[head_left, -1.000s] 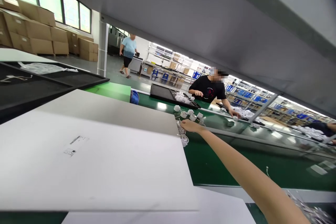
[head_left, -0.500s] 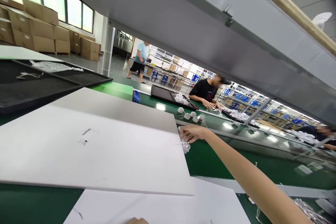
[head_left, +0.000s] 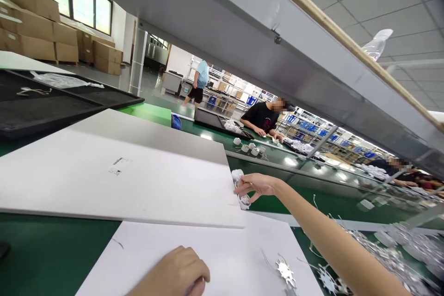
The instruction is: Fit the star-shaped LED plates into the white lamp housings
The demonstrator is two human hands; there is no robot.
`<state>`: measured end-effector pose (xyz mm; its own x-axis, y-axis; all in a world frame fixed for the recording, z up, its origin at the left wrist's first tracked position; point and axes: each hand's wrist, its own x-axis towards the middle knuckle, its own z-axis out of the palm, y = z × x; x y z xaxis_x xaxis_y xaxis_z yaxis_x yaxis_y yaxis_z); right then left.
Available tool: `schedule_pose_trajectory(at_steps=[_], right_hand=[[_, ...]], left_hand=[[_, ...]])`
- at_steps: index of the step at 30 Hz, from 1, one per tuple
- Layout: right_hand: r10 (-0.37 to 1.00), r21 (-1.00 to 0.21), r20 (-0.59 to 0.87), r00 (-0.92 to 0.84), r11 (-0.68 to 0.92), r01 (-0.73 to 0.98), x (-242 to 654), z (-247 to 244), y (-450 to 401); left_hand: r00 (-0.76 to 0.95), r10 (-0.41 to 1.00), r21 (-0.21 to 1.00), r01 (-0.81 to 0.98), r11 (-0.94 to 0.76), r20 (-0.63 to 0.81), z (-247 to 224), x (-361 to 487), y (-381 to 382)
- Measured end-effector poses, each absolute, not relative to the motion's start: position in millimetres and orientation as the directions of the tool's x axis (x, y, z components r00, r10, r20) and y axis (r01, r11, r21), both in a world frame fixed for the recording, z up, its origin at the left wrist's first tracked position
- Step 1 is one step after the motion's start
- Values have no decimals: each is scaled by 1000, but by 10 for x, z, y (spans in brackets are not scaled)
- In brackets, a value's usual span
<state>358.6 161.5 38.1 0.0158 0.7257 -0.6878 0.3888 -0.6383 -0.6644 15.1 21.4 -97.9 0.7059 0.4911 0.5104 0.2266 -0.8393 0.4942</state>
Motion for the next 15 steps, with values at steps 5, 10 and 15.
schedule_pose_trajectory(at_steps=[5, 10, 15], right_hand=[[802, -766, -597, 36, -583, 272, 3436, 241, 1348], [856, -822, -498, 137, -517, 240, 3378, 282, 1284], [894, -856, -420, 154, -447, 260, 3436, 666, 1143]], left_hand=[[718, 548, 576, 249, -778, 430, -846, 118, 161], [710, 595, 617, 286, -733, 377, -872, 134, 147], [734, 589, 635, 283, -719, 339, -778, 75, 144]])
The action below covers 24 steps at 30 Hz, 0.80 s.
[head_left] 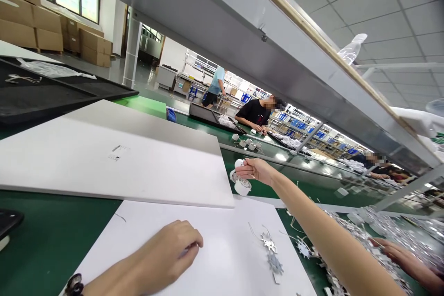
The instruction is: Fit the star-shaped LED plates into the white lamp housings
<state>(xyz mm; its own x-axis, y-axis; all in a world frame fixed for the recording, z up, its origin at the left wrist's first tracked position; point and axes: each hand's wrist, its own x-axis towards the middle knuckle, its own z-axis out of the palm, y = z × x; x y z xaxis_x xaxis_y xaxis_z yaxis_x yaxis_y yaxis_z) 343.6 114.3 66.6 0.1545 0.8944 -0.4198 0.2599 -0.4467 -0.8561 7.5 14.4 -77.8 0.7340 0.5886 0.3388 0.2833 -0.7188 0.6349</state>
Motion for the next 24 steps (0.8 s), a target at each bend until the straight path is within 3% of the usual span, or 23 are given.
schedule_pose_trajectory(at_steps=[7, 11, 15, 20, 24], right_hand=[[891, -857, -442, -108, -383, 346, 3220, 996, 514], [823, -856, -464, -328, -323, 403, 2856, 776, 102], [743, -851, -455, -491, -201, 485, 2502, 474, -296], [727, -813, -407, -553, -13, 582, 2358, 429, -740], [830, -794, -304, -468, 51, 606, 2538, 406, -1004]], left_hand=[[683, 625, 689, 242, -683, 379, -752, 40, 193], [673, 616, 700, 202, -685, 408, -786, -20, 223], [770, 499, 656, 142, -741, 397, -817, -32, 192], [895, 293, 574, 52, -817, 336, -742, 29, 112], [909, 262, 522, 59, -851, 323, -693, 29, 146]])
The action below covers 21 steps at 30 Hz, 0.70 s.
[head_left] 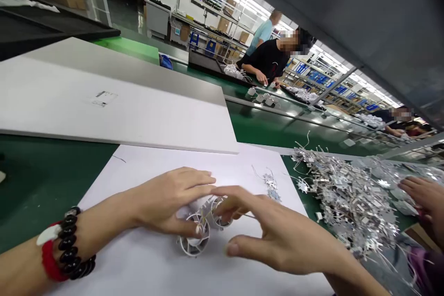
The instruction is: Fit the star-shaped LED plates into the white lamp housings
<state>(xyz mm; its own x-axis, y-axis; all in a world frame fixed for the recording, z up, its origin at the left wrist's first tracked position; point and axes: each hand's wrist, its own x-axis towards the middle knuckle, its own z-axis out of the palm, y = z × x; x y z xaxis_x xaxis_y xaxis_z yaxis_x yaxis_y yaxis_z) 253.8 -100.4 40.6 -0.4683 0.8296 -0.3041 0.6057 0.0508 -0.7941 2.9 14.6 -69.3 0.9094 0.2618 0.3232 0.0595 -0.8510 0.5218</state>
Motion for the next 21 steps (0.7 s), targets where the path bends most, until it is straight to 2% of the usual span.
schedule_pose_trajectory(at_steps=[2, 4, 7, 9, 13, 17, 19, 21], right_hand=[[916, -787, -168, -364, 97, 609, 2642, 293, -1098], [953, -730, -95, -286, 129, 671, 2694, 140, -1163], [950, -602, -85, -300, 191, 776, 2649, -73, -1217], [950, -559, -20, -311, 247, 792, 2577, -171, -1240], [943, -504, 179, -280, 333, 797, 2512, -291, -1288], [901, -317, 340, -269, 380, 869, 2608, -326, -1303], [878, -233, 399, -266, 378, 896, 2671, -295, -1305], [876, -224, 402, -267, 377, 899, 2709, -249, -1326]], left_hand=[[898, 298, 507, 101, -856, 324, -706, -2, 203], [874, 362, 505, 164, -847, 325, -729, -48, 269], [829, 460, 511, 259, -819, 318, -743, -122, 349], [812, 492, 515, 290, -807, 314, -735, -156, 370], [795, 491, 516, 271, -813, 356, -715, -173, 351], [746, 477, 510, 214, -833, 465, -660, -166, 336], [690, 485, 512, 190, -838, 538, -569, -168, 333], [623, 497, 516, 170, -840, 604, -423, -169, 314]])
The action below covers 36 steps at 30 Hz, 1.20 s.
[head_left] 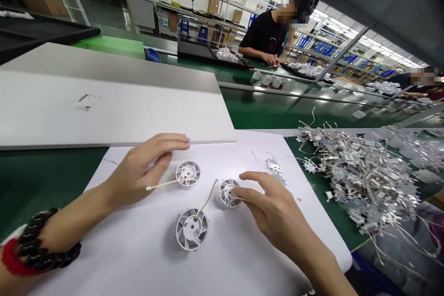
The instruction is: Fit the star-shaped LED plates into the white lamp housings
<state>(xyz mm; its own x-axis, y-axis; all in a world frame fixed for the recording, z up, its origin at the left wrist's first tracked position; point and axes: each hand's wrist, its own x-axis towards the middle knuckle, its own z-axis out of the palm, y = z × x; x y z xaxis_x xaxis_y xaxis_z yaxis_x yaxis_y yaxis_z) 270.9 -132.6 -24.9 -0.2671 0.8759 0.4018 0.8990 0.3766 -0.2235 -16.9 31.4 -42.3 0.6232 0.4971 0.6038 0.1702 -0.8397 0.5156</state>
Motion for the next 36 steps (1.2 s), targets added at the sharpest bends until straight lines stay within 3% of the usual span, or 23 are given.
schedule_pose_trajectory(at_steps=[3, 6, 11, 14, 18, 21, 25, 28, 32, 36], right_hand=[[911, -347, 326, -252, 363, 865, 2685, -241, -1394], [904, -415, 388, -181, 347, 841, 2581, -362, -1464], [885, -546, 462, -59, 336, 767, 2470, -518, -1528], [882, -523, 466, -73, 341, 781, 2552, -471, -1587], [895, -485, 446, -14, 255, 837, 2700, -406, -1726], [923, -577, 372, 100, 146, 804, 2733, -397, -1836], [958, -730, 203, 204, 9, 684, 2718, -387, -1913], [963, -810, 90, 255, -78, 581, 2698, -388, -1917], [965, -824, 11, 263, -141, 549, 2686, -402, -1903], [969, -738, 29, 245, -144, 659, 2850, -391, -1851]], left_hand=[[575, 490, 516, 134, -846, 655, -151, -149, 234], [686, 430, 475, 139, -869, 587, 72, -76, 107], [830, 297, 250, 197, -948, 472, 235, 196, -120], [881, 200, 167, 140, -976, 429, 295, 407, -193], [975, 87, 155, 56, -986, 203, 249, 672, -233], [983, 15, 96, -3, -995, 185, 49, 820, -259], [984, -70, 161, -96, -982, 164, -242, 909, -256], [992, -42, 160, -60, -985, 117, -330, 910, -237], [992, -28, 108, -41, -993, 121, -260, 897, -236], [991, -72, 32, -76, -997, 112, -135, 888, -262]])
